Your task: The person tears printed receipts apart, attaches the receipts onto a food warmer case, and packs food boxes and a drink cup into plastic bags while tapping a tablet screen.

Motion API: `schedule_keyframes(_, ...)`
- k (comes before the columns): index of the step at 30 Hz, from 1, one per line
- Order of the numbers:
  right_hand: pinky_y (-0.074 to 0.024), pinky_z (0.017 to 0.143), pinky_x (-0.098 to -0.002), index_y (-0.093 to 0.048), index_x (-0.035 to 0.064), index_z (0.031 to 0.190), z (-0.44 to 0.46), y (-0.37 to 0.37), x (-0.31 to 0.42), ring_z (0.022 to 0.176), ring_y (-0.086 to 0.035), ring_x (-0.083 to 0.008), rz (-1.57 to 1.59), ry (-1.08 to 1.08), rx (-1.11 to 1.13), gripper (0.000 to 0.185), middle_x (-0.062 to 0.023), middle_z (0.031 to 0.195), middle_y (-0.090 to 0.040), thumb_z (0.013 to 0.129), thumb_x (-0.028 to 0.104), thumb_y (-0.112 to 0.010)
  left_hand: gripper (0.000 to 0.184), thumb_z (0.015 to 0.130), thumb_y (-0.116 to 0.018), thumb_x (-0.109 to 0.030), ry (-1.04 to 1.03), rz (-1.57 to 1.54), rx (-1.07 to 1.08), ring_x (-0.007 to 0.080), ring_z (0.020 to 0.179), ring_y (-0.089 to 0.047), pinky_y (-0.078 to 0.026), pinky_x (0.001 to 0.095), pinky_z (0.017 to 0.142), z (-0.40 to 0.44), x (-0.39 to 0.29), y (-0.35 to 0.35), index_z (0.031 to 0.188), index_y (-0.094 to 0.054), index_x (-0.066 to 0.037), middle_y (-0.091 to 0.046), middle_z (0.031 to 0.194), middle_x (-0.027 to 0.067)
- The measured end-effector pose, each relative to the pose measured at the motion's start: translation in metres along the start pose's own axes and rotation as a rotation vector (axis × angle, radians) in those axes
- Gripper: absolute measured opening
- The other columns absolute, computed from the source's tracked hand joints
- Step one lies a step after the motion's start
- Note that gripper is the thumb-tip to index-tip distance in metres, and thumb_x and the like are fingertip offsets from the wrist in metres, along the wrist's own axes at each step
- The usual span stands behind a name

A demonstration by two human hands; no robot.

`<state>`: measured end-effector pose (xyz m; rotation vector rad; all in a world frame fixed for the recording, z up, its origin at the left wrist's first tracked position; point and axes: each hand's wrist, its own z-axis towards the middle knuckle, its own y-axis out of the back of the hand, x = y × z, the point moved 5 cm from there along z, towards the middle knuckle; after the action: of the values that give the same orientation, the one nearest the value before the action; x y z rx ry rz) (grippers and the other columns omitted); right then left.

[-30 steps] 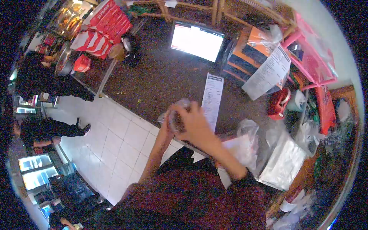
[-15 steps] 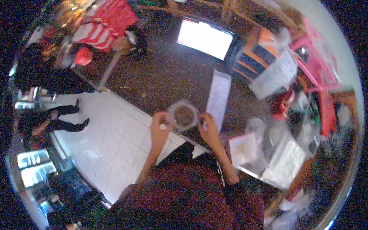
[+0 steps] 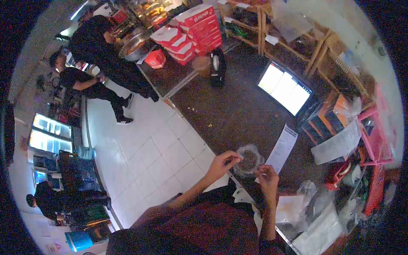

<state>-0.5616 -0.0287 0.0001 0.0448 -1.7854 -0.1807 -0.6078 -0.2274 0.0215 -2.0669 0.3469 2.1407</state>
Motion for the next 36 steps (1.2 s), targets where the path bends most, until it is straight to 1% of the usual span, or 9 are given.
schedule_keyframes(8, -0.0455, 0.070, -0.0236, -0.054, -0.0005, 0.092, -0.004, 0.005, 0.046, 0.075, -0.057, -0.0107, 0.285, 0.064, -0.154, 0.012, -0.0044, 0.081, -0.059, 0.081, 0.000, -0.059, 0.014, 0.086, -0.057, -0.010, 0.118, -0.234, 0.022, 0.0126, 0.091, -0.058, -0.046, 0.0249, 0.078, -0.001, -0.005, -0.005, 0.096, -0.059, 0.000, -0.060, 0.095, 0.0071)
schedule_keyframes(11, -0.0464, 0.070, -0.0244, -0.054, -0.0005, 0.091, -0.024, 0.006, 0.135, 0.076, -0.059, -0.0119, 0.142, 0.224, -0.220, 0.010, -0.0052, 0.081, -0.060, 0.082, 0.000, -0.058, 0.013, 0.085, -0.058, -0.007, -0.178, -0.399, -0.073, 0.0134, 0.095, -0.056, -0.045, 0.0264, 0.081, -0.005, -0.069, 0.000, 0.096, -0.059, -0.001, -0.058, 0.099, 0.0069)
schedule_keyframes(14, -0.0472, 0.070, -0.0262, -0.055, 0.0000, 0.089, -0.036, 0.010, 0.175, 0.077, -0.060, -0.0134, -0.002, 0.308, -0.226, 0.008, -0.0066, 0.082, -0.061, 0.082, 0.000, -0.058, 0.019, 0.080, -0.063, -0.005, -0.488, 0.002, -0.128, 0.0144, 0.095, -0.055, -0.044, 0.0284, 0.083, 0.000, -0.108, 0.005, 0.099, -0.058, -0.002, -0.056, 0.103, 0.0068)
schedule_keyframes(16, -0.0474, 0.070, -0.0275, -0.055, 0.0000, 0.091, -0.036, 0.010, 0.187, 0.076, -0.061, -0.0147, -0.146, 0.335, -0.168, 0.010, -0.0087, 0.084, -0.061, 0.081, -0.002, -0.057, 0.030, 0.075, -0.068, -0.004, -0.240, -0.207, 0.242, 0.0204, 0.100, -0.054, -0.043, 0.0335, 0.089, 0.009, -0.086, -0.009, 0.103, -0.057, -0.003, -0.053, 0.107, 0.0096)
schedule_keyframes(19, -0.0467, 0.068, -0.0270, -0.053, 0.0004, 0.096, -0.033, -0.003, 0.194, 0.075, -0.061, -0.0164, -0.494, 0.365, 0.000, 0.016, -0.0108, 0.080, -0.060, 0.081, -0.003, -0.056, 0.045, 0.070, -0.073, -0.013, -0.192, 0.008, 0.363, 0.0194, 0.103, -0.053, -0.042, 0.0319, 0.090, 0.010, -0.094, -0.019, 0.110, -0.055, -0.005, -0.053, 0.111, 0.0100)
schedule_keyframes(22, -0.0461, 0.069, -0.0325, -0.052, 0.0014, 0.098, -0.024, -0.016, 0.188, 0.077, -0.060, -0.0248, -0.549, 0.414, 0.087, 0.022, -0.0134, 0.085, -0.058, 0.077, -0.003, -0.057, 0.054, 0.066, -0.076, -0.018, -0.156, 0.009, 0.173, 0.0197, 0.104, -0.053, -0.043, 0.0317, 0.090, 0.007, -0.077, -0.027, 0.113, -0.053, -0.006, -0.056, 0.110, 0.0095)
schedule_keyframes(24, -0.0443, 0.072, -0.0381, -0.052, 0.0010, 0.097, -0.027, -0.035, 0.191, 0.081, -0.055, -0.0324, -0.937, 0.600, 0.213, 0.023, -0.0124, 0.089, -0.055, 0.075, -0.001, -0.058, 0.054, 0.071, -0.072, -0.010, -0.279, 0.090, 0.131, 0.0173, 0.096, -0.055, -0.046, 0.0291, 0.082, 0.005, -0.083, -0.026, 0.119, -0.049, -0.004, -0.053, 0.112, 0.0091)
schedule_keyframes(30, -0.0449, 0.071, -0.0375, -0.054, 0.0021, 0.097, -0.013, -0.035, 0.188, 0.082, -0.055, -0.0310, -0.726, 0.491, 0.179, 0.030, -0.0124, 0.091, -0.055, 0.069, 0.002, -0.065, 0.022, 0.083, -0.057, -0.005, -0.008, -0.034, 0.147, 0.0134, 0.071, -0.062, -0.049, 0.0250, 0.060, 0.001, -0.060, -0.028, 0.104, -0.058, 0.001, -0.060, 0.098, 0.0103)
schedule_keyframes(36, -0.0462, 0.063, -0.0298, -0.061, 0.0018, 0.090, 0.002, -0.015, 0.153, 0.075, -0.059, -0.0196, -0.392, 0.415, -0.064, 0.029, -0.0080, 0.081, -0.062, 0.064, 0.000, -0.071, 0.018, 0.088, -0.053, -0.009, -0.076, -0.030, 0.164, 0.0102, 0.061, -0.058, -0.048, 0.0245, 0.056, 0.018, -0.055, -0.023, 0.102, -0.059, 0.000, -0.060, 0.078, 0.0080)
